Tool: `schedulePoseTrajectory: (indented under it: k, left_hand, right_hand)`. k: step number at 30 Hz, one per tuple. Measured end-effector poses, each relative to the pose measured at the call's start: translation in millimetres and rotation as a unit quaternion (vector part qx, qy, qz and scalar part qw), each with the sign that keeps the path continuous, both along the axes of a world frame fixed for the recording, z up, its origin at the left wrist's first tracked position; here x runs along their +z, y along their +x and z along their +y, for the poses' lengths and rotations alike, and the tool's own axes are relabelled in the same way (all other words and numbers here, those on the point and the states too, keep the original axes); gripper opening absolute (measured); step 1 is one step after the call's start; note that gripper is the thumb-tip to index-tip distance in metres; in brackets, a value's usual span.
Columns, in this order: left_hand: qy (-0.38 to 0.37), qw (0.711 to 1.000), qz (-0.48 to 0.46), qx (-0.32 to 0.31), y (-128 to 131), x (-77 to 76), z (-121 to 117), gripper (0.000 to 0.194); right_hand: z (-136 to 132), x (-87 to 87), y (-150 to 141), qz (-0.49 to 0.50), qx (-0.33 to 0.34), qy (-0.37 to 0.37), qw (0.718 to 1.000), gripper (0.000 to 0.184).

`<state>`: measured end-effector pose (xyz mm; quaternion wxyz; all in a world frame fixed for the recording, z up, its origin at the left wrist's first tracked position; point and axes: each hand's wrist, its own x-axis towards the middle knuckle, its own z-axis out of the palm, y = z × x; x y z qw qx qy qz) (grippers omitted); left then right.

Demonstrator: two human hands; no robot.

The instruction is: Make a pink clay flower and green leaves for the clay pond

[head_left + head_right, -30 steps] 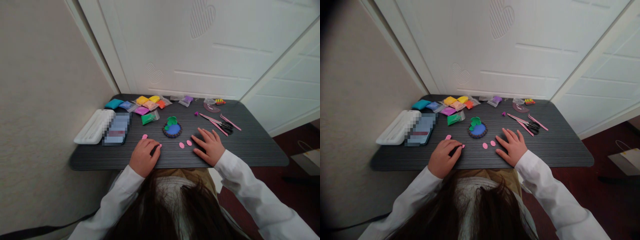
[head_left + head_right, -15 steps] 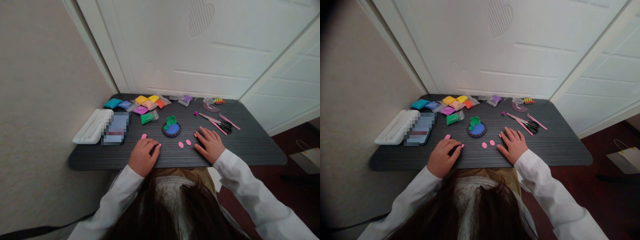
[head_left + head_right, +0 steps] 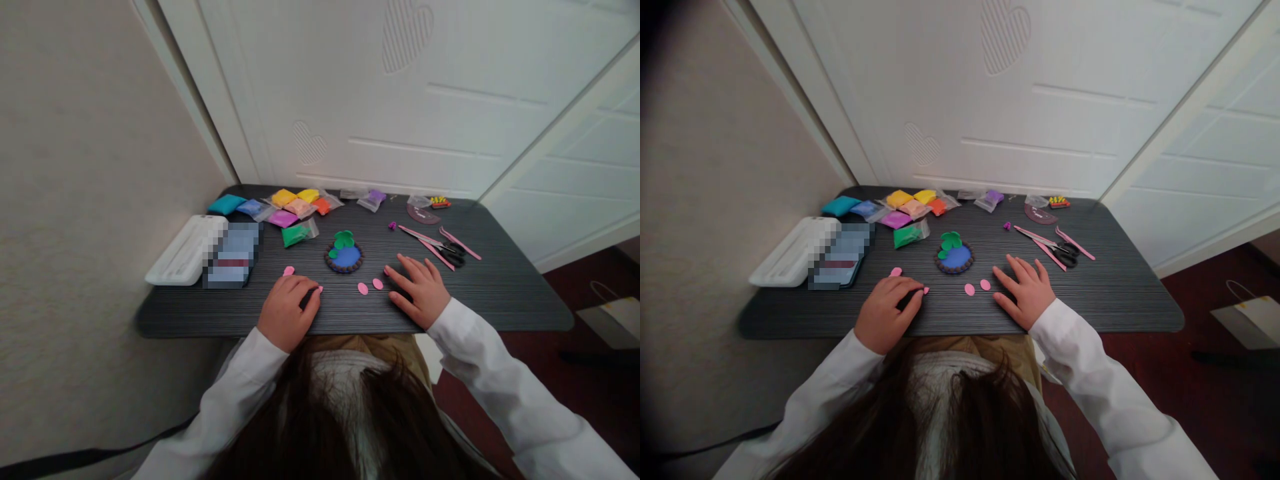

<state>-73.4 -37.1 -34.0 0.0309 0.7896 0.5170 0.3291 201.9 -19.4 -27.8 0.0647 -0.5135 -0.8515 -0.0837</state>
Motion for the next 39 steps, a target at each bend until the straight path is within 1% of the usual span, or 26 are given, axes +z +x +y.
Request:
schedulePoseTrajectory:
  k: [8,26,39]
  left_hand:
    - [0.004,1.0,0.006,-0.001,0.5,-0.8,0.6,0.015]
    - [-0.008,1.0,0.012,0.002,0.1,0.0,0.3,0.015]
    - [-0.014,1.0,0.013,0.002,0.3,0.4,0.1,0.017]
  right_hand:
    - [-0.9,-0.1,-2.1,-0.009,-0.004,-0.007,1.0,0.052]
    - [-2.9,0.8,-5.9,-0.014,-0.009,-0.01,1.0,0.051]
    - [-4.9,4.6,-9.6,-0.014,-0.015,-0.005,1.0,0.05]
